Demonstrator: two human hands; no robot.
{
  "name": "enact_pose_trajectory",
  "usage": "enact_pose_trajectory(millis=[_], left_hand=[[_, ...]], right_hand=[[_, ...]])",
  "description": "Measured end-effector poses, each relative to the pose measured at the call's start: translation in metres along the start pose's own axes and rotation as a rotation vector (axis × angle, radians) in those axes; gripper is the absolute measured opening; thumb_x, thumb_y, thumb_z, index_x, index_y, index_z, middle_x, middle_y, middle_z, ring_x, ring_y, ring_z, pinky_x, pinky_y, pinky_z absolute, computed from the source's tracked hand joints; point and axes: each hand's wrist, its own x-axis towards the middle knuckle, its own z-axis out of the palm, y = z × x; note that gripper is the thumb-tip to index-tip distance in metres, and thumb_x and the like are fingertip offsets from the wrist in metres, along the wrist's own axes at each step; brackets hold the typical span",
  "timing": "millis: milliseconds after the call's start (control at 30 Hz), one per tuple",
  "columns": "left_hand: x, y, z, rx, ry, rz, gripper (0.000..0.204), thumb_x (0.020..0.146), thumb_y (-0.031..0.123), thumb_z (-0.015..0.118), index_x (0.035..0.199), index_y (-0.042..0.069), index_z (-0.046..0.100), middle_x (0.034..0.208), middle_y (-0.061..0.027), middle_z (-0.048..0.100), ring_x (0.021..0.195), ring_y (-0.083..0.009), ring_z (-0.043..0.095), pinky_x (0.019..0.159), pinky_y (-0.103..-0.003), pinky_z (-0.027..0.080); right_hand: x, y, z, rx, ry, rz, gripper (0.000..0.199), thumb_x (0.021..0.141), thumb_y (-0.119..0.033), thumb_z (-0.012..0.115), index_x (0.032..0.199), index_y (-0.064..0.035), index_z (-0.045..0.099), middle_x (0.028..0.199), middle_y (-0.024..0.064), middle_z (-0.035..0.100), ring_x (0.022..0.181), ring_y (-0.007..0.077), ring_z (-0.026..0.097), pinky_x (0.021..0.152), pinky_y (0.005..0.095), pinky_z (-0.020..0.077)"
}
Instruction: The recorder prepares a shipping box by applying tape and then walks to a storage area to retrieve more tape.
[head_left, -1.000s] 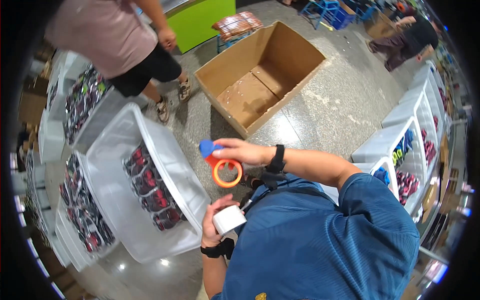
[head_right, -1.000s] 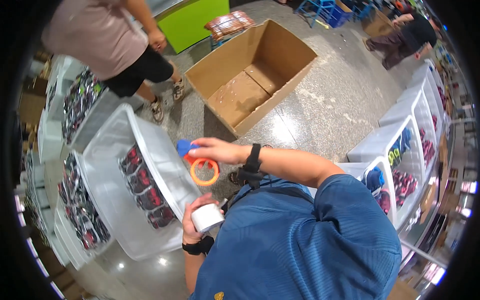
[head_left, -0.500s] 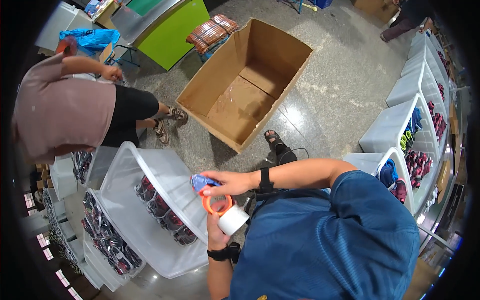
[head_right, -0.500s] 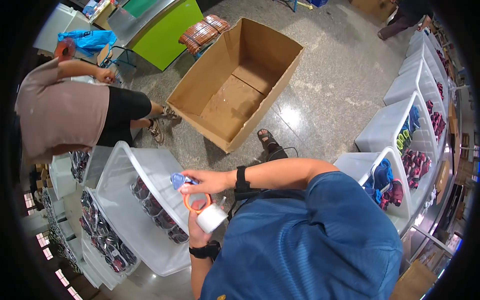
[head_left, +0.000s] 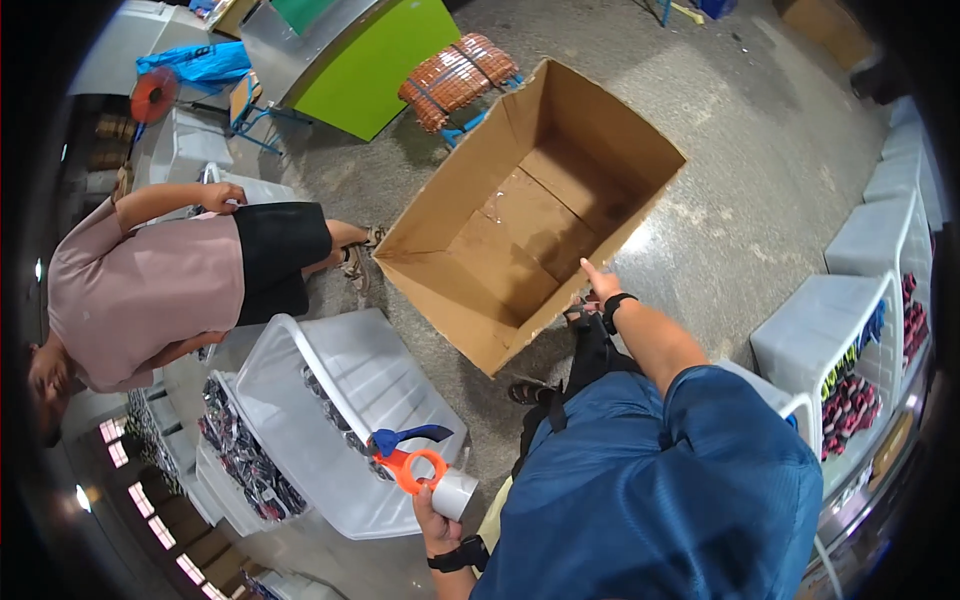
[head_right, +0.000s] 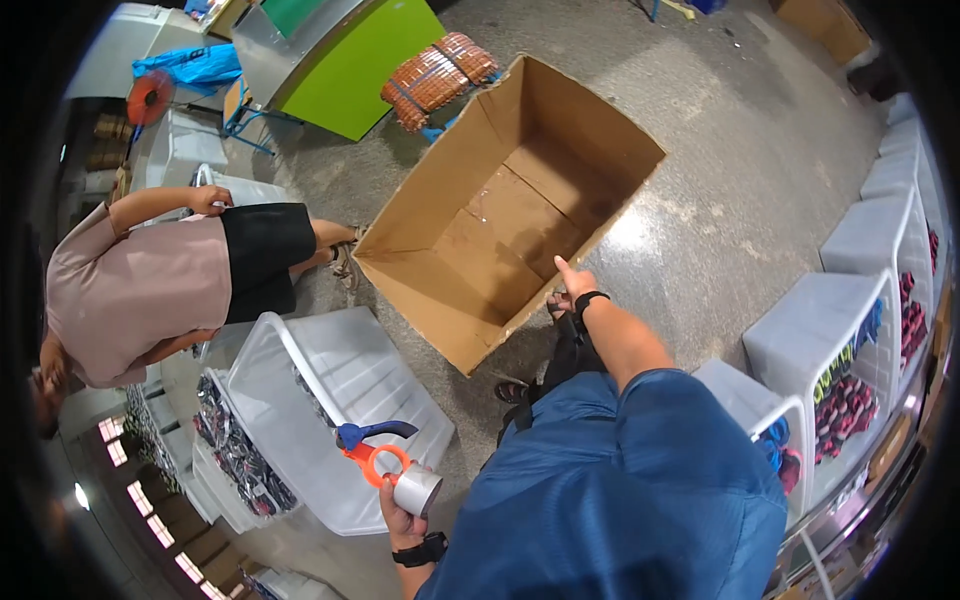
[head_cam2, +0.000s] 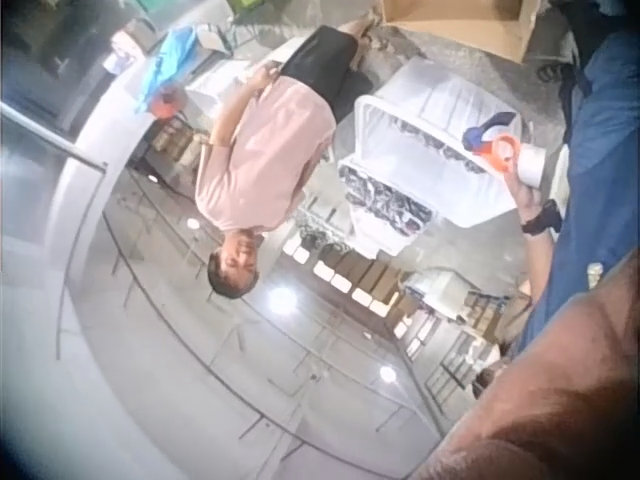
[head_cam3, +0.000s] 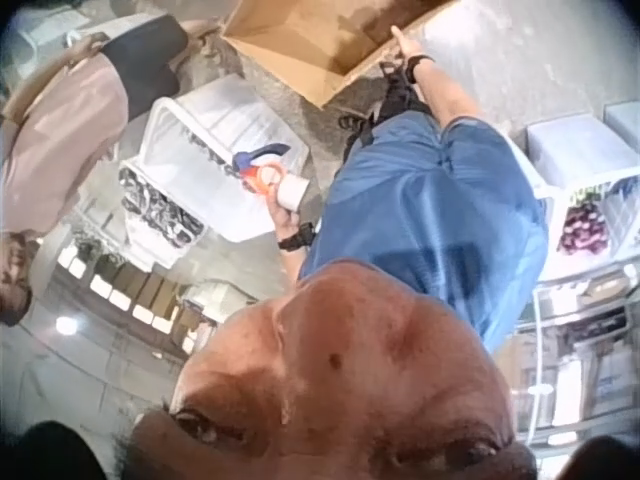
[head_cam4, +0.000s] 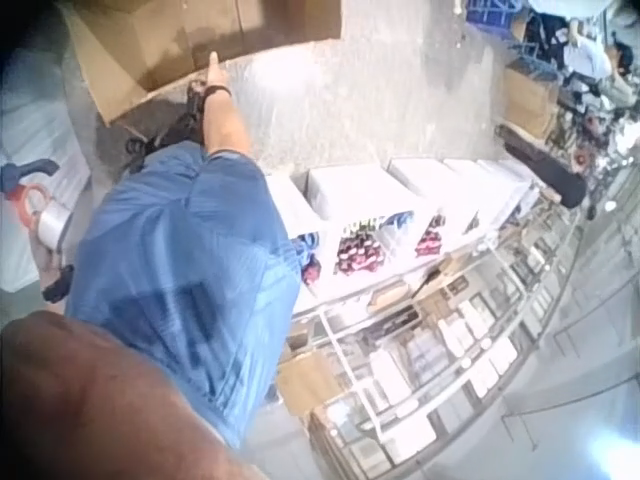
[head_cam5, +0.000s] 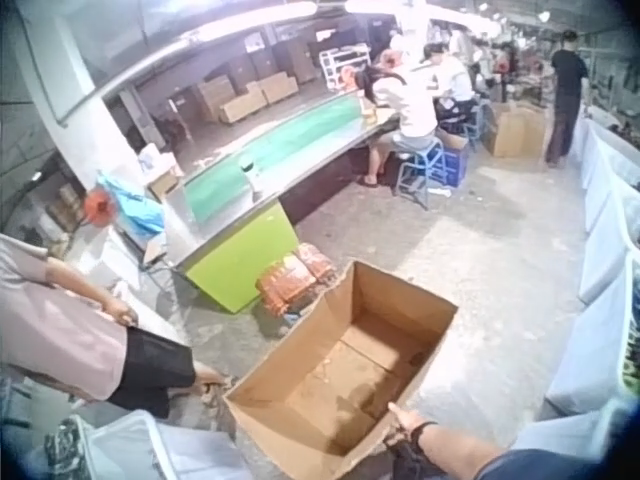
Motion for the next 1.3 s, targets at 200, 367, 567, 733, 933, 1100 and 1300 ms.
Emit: enact_pose_trajectory(millis=[200, 367, 567, 733, 933, 1100, 1300], left_hand=[[0.007, 0.022, 0.033, 0.029, 0.058, 0.003, 0.046, 0.101, 0.044, 0.059, 0.124, 0.003, 0.061, 0.121, -0.0220, 0.069, 0.111, -0.0423, 0.067, 0.098, -0.055, 0.055], [0.027, 0.029, 0.051, 0.052, 0.072, 0.037, 0.060, 0.101, 0.046, 0.059, 0.130, -0.006, 0.057, 0.118, -0.0226, 0.070, 0.108, -0.0390, 0.069, 0.097, -0.051, 0.056], [0.058, 0.043, 0.071, 0.017, -0.102, -0.066, 0.063, 0.098, 0.050, 0.062, 0.128, -0.006, 0.061, 0.117, -0.0226, 0.070, 0.107, -0.0363, 0.070, 0.097, -0.051, 0.057], [0.071, 0.050, 0.085, 0.063, -0.103, -0.109, 0.062, 0.098, 0.052, 0.060, 0.126, -0.002, 0.062, 0.114, -0.0164, 0.072, 0.103, -0.0307, 0.071, 0.093, -0.046, 0.058], [0.091, 0.068, 0.094, 0.131, -0.175, -0.117, 0.063, 0.098, 0.052, 0.061, 0.126, -0.004, 0.063, 0.115, -0.0181, 0.071, 0.104, -0.0314, 0.070, 0.094, -0.045, 0.057], [0.129, 0.087, 0.100, 0.161, -0.273, -0.108, 0.063, 0.098, 0.052, 0.060, 0.125, -0.004, 0.064, 0.115, -0.0175, 0.071, 0.105, -0.0310, 0.070, 0.095, -0.044, 0.056], [0.189, 0.111, 0.084, 0.076, -0.252, -0.111, 0.046, 0.100, 0.041, 0.061, 0.124, 0.000, 0.063, 0.109, -0.0130, 0.073, 0.097, -0.0269, 0.073, 0.089, -0.043, 0.059]], right_hand=[[0.134, 0.016, 0.010, 0.001, 0.041, -0.172, 0.036, 0.092, -0.013, 0.058, 0.110, 0.0169, 0.064, 0.106, 0.0303, 0.069, 0.088, 0.0455, 0.073, 0.060, 0.0527, 0.0614], [0.056, -0.040, -0.036, 0.137, -0.104, -0.229, 0.025, 0.095, -0.007, 0.050, 0.109, 0.0076, 0.064, 0.089, 0.0216, 0.071, 0.073, 0.0350, 0.074, 0.056, 0.0504, 0.0632], [0.015, -0.085, -0.133, 0.167, -0.024, -0.251, 0.026, 0.095, -0.011, 0.054, 0.104, 0.0105, 0.066, 0.085, 0.0210, 0.071, 0.066, 0.0308, 0.072, 0.052, 0.0438, 0.0622], [-0.017, -0.080, -0.212, 0.270, 0.097, -0.271, 0.031, 0.092, -0.006, 0.052, 0.112, 0.0149, 0.061, 0.094, 0.0259, 0.070, 0.071, 0.0386, 0.074, 0.054, 0.0489, 0.0641], [0.004, -0.077, -0.278, 0.638, 0.261, -0.235, 0.041, 0.098, -0.021, 0.058, 0.131, 0.0042, 0.056, 0.113, 0.0222, 0.070, 0.092, 0.0373, 0.073, 0.078, 0.0566, 0.0630], [0.008, -0.090, -0.276, -0.126, 0.443, -0.198, 0.034, 0.090, -0.024, 0.060, 0.104, 0.0063, 0.067, 0.091, 0.0214, 0.072, 0.069, 0.0310, 0.071, 0.059, 0.0441, 0.0604], [-0.033, -0.066, -0.155, -0.204, -0.120, -0.374, 0.037, 0.099, -0.042, 0.062, 0.100, -0.0052, 0.067, 0.086, 0.0054, 0.067, 0.072, 0.0154, 0.067, 0.055, 0.0341, 0.0564]])
